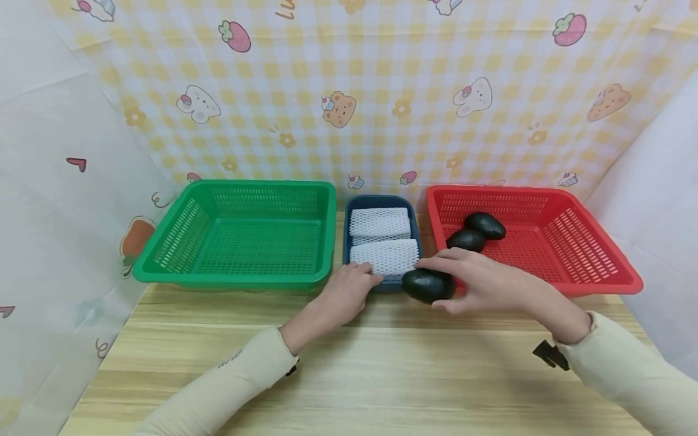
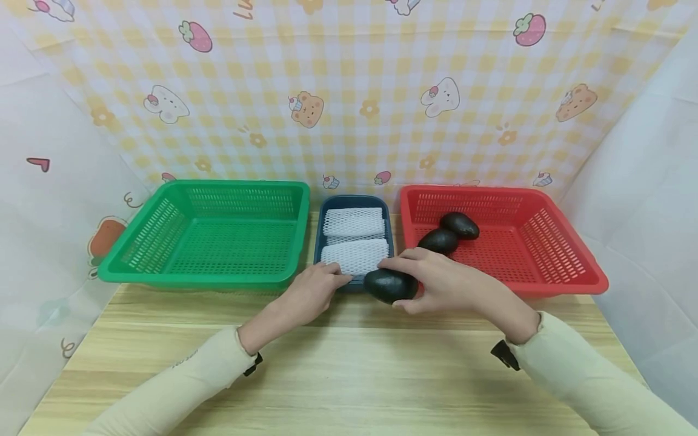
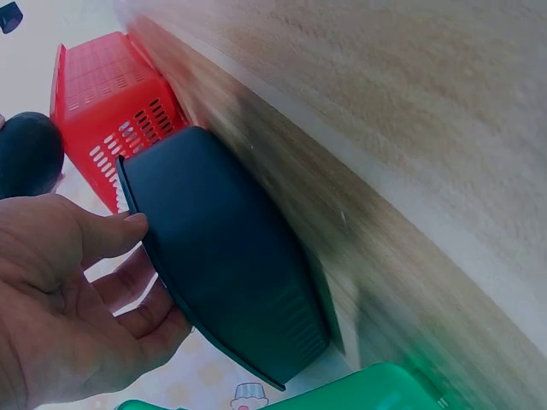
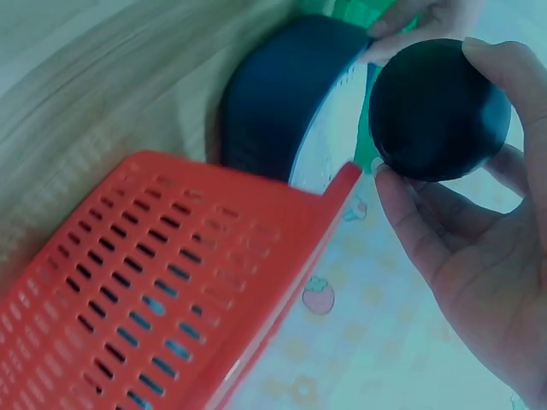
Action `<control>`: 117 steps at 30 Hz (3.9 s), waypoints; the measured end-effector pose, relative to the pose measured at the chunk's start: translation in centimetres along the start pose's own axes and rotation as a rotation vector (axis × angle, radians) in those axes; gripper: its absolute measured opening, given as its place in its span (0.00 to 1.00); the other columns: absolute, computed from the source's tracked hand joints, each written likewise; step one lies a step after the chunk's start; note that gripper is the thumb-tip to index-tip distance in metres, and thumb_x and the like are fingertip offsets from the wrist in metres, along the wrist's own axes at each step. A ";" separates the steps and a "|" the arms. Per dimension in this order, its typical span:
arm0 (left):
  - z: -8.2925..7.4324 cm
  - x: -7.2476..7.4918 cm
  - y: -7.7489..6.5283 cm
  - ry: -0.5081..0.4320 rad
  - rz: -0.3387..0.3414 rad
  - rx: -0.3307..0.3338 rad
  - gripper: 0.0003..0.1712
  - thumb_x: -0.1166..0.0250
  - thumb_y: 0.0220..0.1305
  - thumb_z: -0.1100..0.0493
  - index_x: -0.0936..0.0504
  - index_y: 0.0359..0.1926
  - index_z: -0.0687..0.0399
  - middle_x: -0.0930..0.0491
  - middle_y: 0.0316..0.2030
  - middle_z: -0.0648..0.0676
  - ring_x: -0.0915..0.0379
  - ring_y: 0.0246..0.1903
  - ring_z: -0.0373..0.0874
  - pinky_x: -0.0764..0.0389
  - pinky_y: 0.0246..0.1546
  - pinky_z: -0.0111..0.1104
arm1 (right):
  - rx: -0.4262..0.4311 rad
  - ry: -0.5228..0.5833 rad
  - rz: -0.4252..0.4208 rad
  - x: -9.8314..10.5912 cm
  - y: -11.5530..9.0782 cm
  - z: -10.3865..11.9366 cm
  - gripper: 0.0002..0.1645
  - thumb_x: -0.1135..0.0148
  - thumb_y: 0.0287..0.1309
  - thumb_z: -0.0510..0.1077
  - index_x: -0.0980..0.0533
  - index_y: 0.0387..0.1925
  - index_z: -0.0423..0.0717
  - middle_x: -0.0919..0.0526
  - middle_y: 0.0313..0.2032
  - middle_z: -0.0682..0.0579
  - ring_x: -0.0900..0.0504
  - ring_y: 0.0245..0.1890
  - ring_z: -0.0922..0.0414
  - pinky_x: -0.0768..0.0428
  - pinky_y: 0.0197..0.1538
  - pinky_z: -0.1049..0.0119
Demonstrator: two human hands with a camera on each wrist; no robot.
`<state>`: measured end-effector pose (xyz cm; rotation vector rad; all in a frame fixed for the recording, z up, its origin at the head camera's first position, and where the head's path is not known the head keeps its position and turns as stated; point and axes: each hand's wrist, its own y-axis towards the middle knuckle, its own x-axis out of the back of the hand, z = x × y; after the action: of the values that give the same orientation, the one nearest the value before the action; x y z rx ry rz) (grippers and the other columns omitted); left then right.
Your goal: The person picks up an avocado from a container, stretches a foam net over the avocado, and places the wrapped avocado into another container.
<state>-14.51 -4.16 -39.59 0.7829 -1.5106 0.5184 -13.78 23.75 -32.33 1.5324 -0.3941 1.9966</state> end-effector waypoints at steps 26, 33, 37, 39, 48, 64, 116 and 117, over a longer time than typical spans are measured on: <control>0.0 0.0 0.2 0.001 -0.036 -0.003 0.18 0.32 0.61 0.72 0.11 0.49 0.52 0.19 0.36 0.52 0.19 0.37 0.48 0.19 0.39 0.39 | -0.046 0.010 0.257 -5.1 1.9 2.3 0.39 0.23 0.53 0.57 0.23 0.64 0.48 0.20 0.52 0.48 0.22 0.47 0.54 0.19 0.47 0.59; 0.0 -0.1 0.2 0.009 -0.031 -0.001 0.18 0.32 0.62 0.71 0.11 0.50 0.52 0.18 0.36 0.52 0.20 0.37 0.48 0.19 0.39 0.39 | -0.043 -0.003 0.272 -6.3 2.6 2.1 0.39 0.21 0.51 0.55 0.22 0.63 0.47 0.20 0.47 0.49 0.22 0.43 0.54 0.20 0.44 0.61; 0.0 -0.1 0.2 0.015 -0.031 -0.001 0.18 0.32 0.62 0.71 0.11 0.50 0.51 0.19 0.36 0.52 0.20 0.37 0.47 0.19 0.39 0.39 | -0.055 -0.005 0.281 -6.5 2.9 2.1 0.39 0.21 0.52 0.56 0.22 0.63 0.46 0.19 0.47 0.49 0.22 0.42 0.55 0.20 0.43 0.61; 0.0 -0.1 0.2 0.015 -0.035 -0.004 0.18 0.32 0.61 0.71 0.11 0.49 0.51 0.19 0.36 0.51 0.20 0.37 0.48 0.19 0.39 0.39 | -0.068 0.001 0.286 -6.5 3.0 2.1 0.40 0.22 0.52 0.57 0.23 0.64 0.45 0.19 0.47 0.48 0.22 0.42 0.55 0.20 0.43 0.61; -0.1 0.0 0.1 0.028 -0.046 -0.001 0.17 0.32 0.62 0.71 0.11 0.49 0.51 0.19 0.36 0.51 0.20 0.37 0.48 0.19 0.39 0.40 | -0.105 0.035 0.291 -6.4 3.3 2.1 0.42 0.21 0.50 0.58 0.22 0.64 0.44 0.18 0.46 0.48 0.22 0.40 0.56 0.20 0.43 0.61; 0.2 1.2 0.4 -0.192 -0.208 0.056 0.19 0.31 0.68 0.61 0.18 0.58 0.53 0.21 0.43 0.52 0.23 0.39 0.46 0.19 0.35 0.37 | -0.099 0.065 0.270 -6.7 3.5 2.1 0.41 0.19 0.48 0.54 0.21 0.61 0.41 0.18 0.43 0.49 0.21 0.38 0.57 0.19 0.43 0.62; -0.6 1.2 3.2 0.009 -0.115 0.235 0.10 0.34 0.71 0.58 0.16 0.51 0.48 0.19 0.39 0.52 0.20 0.31 0.48 0.20 0.26 0.38 | -0.081 0.126 0.281 -6.6 3.8 1.5 0.41 0.18 0.47 0.54 0.20 0.60 0.39 0.16 0.42 0.52 0.22 0.37 0.61 0.20 0.42 0.63; -0.6 1.3 3.2 0.009 -0.118 0.233 0.10 0.34 0.71 0.58 0.15 0.51 0.48 0.18 0.39 0.52 0.20 0.32 0.49 0.20 0.27 0.39 | -0.083 0.127 0.282 -6.6 3.8 1.5 0.41 0.18 0.47 0.54 0.20 0.60 0.39 0.16 0.42 0.52 0.22 0.37 0.61 0.20 0.42 0.63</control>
<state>-16.40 -1.79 -37.85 1.0420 -1.4016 0.6151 -13.82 18.09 -37.73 1.3509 -0.6622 2.2475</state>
